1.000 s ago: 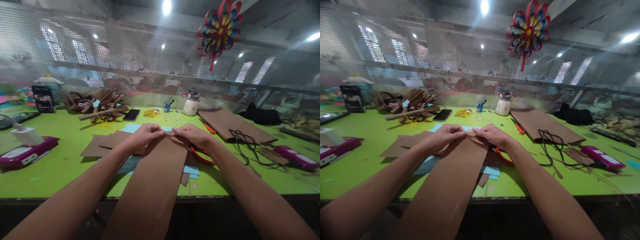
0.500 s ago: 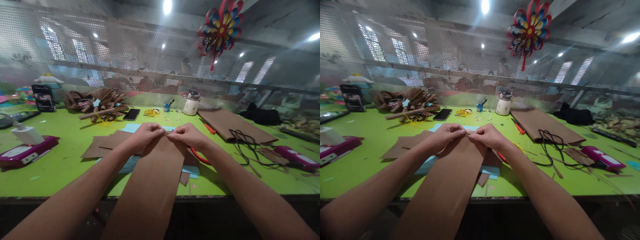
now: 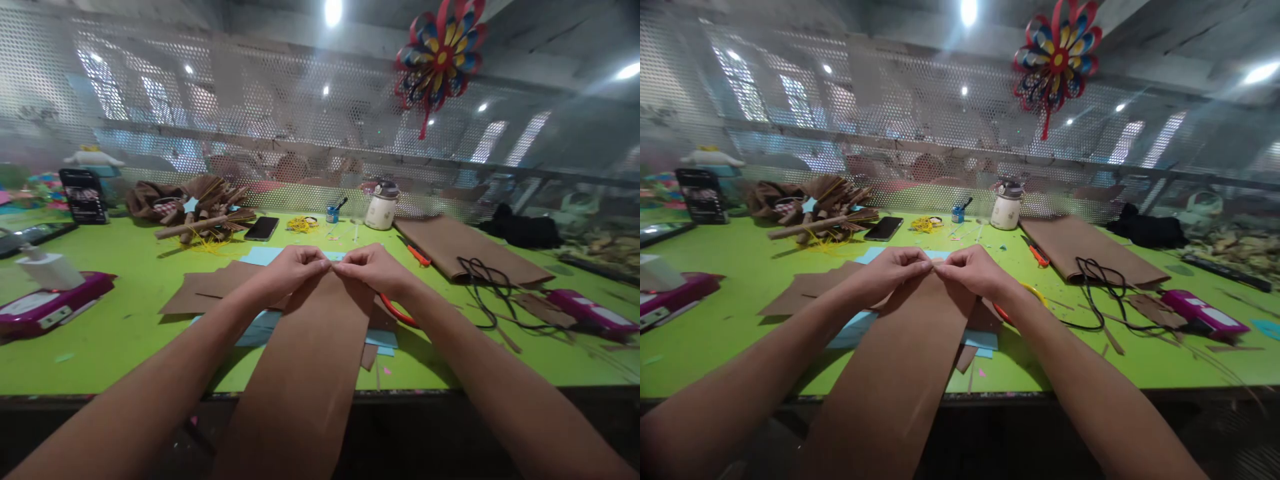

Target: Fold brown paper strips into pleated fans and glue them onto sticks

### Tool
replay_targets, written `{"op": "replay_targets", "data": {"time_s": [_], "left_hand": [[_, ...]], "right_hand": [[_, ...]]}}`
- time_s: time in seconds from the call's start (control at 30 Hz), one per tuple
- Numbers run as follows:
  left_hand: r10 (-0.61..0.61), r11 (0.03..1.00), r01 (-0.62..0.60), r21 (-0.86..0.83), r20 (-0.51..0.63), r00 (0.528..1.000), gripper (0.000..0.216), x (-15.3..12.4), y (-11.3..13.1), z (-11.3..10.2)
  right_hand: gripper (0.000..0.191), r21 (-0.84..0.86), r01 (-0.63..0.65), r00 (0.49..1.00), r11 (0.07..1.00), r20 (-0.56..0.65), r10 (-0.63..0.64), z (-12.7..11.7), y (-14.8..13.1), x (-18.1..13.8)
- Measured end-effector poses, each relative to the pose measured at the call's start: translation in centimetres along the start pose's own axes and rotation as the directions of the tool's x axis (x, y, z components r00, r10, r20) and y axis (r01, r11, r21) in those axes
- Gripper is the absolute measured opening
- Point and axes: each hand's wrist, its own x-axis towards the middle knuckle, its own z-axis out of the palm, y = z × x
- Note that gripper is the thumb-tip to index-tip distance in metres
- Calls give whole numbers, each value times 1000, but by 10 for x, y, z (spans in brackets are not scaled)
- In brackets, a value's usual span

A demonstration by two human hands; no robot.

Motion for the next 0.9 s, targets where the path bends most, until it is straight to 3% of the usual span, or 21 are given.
{"op": "replay_targets", "data": {"time_s": [0.13, 0.33, 0.47, 0.63, 0.9], "left_hand": [[-92, 994, 93, -61, 9, 996, 18, -2, 1, 0], [-4, 999, 1, 41, 82, 997, 19, 2, -2, -3], [28, 996, -37, 78, 108, 994, 25, 5, -6, -4], [91, 980, -116, 159, 160, 983, 32, 6, -10, -9], [65, 998, -63, -16, 128, 990, 34, 4, -9, -25]], "right_hand": [[32, -125, 50, 997, 991, -44, -56, 2, -1, 0], [26, -119, 49, 994, 992, 100, -38, -1, -10, -1], [22, -90, 64, 992, 994, 117, -54, -2, -12, -2], [29, -22, -24, 995, 999, 98, 26, -7, -5, -2], [29, 93, -47, 999, 995, 27, 45, -23, 8, 5]]}}
